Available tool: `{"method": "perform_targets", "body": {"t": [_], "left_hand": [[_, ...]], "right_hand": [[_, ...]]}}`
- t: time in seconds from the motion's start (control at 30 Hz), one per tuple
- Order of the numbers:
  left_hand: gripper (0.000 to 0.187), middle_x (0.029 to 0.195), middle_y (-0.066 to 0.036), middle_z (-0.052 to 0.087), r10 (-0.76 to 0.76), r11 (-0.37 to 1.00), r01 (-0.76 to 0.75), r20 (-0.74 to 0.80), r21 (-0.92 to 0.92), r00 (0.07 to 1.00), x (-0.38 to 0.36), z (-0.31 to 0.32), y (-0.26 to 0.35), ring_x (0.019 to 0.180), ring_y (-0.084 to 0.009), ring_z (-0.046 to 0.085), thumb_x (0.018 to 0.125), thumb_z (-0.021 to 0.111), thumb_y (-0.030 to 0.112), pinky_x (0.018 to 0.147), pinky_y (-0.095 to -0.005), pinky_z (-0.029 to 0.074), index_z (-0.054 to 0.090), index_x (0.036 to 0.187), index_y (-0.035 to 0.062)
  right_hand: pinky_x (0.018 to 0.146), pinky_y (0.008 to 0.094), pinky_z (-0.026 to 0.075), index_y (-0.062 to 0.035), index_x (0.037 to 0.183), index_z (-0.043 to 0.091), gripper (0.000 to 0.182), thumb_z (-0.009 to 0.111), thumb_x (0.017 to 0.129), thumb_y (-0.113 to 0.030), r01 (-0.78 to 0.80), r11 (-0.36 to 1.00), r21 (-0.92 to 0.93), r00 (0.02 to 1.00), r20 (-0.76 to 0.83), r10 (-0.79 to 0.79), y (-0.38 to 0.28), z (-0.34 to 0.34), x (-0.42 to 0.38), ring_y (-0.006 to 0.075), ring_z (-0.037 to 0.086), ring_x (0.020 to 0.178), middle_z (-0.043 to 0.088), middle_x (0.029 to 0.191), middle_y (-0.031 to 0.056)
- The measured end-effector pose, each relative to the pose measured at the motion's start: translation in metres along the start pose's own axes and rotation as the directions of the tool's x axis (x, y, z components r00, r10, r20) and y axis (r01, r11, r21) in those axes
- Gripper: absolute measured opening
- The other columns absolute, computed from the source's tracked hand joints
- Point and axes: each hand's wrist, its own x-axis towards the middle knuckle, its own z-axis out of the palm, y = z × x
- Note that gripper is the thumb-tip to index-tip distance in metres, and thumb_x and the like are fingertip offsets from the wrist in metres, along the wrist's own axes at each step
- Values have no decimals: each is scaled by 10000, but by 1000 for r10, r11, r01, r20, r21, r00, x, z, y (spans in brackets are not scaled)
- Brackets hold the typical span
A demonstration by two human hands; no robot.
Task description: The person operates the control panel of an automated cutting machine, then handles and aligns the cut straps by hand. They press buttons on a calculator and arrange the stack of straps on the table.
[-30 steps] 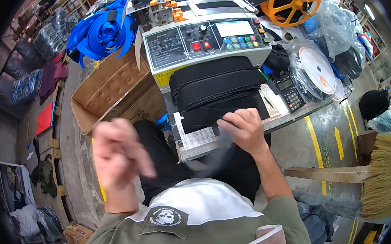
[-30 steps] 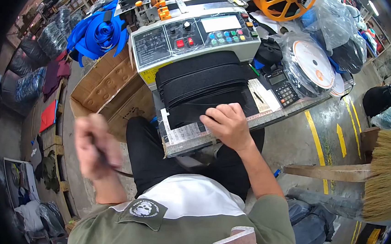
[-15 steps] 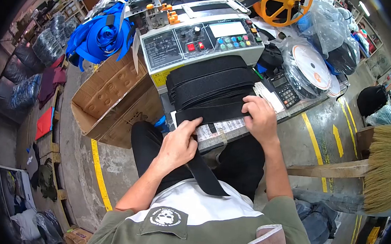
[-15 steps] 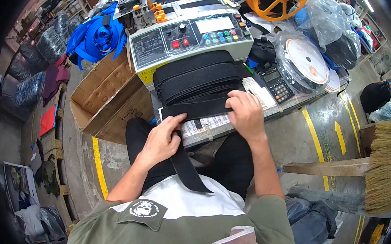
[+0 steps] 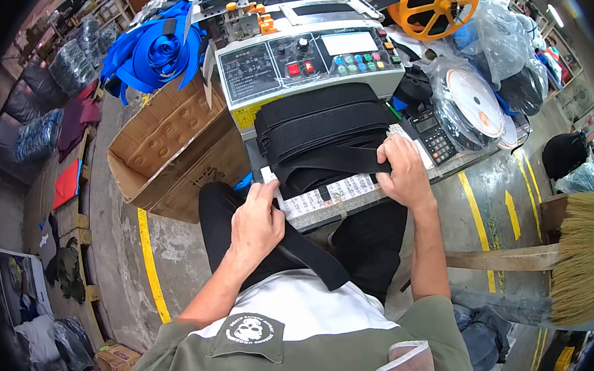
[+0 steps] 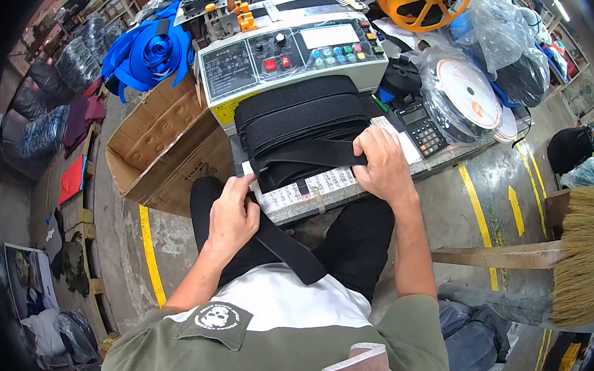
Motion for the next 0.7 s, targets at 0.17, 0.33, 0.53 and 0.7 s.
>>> {"method": "perform_targets", "body": {"t": [0.17,0.33,0.53,0.7], "left_hand": [[614,1015,-197,650,62,996,-63,-16,-59,998,-5,6,-4,835,-421,716,832,635,-96,739,-485,598,628,1429,45],[683,1029,-155,652,53,995,-65,140,81,989,-4,3,7,825,-389,725,833,656,-64,738,-484,601,674,1487,128],[633,1006,-132,642,77,988,-104,223,115,972,2,-5,17,848,-354,733,848,670,-40,741,-458,610,736,1444,166],[549,1051,-133,636,143,978,-178,267,113,953,1,2,11,826,-338,753,857,699,-8,698,-459,616,768,1373,167]], "right_hand": [[817,482,504,-51,932,589,146,699,848,-100,-93,988,120,991,112,80,6,-28,3,390,644,906,605,936,146],[838,403,528,-21,992,684,162,593,866,-64,-314,900,301,948,149,281,35,-37,-3,318,679,872,691,953,138],[841,319,448,6,931,709,180,584,833,-78,-286,679,676,954,138,266,38,-82,13,175,573,869,658,917,51],[791,352,398,-45,828,687,154,627,879,-177,41,111,993,995,-31,-95,14,-63,38,206,511,832,593,829,66]]}}
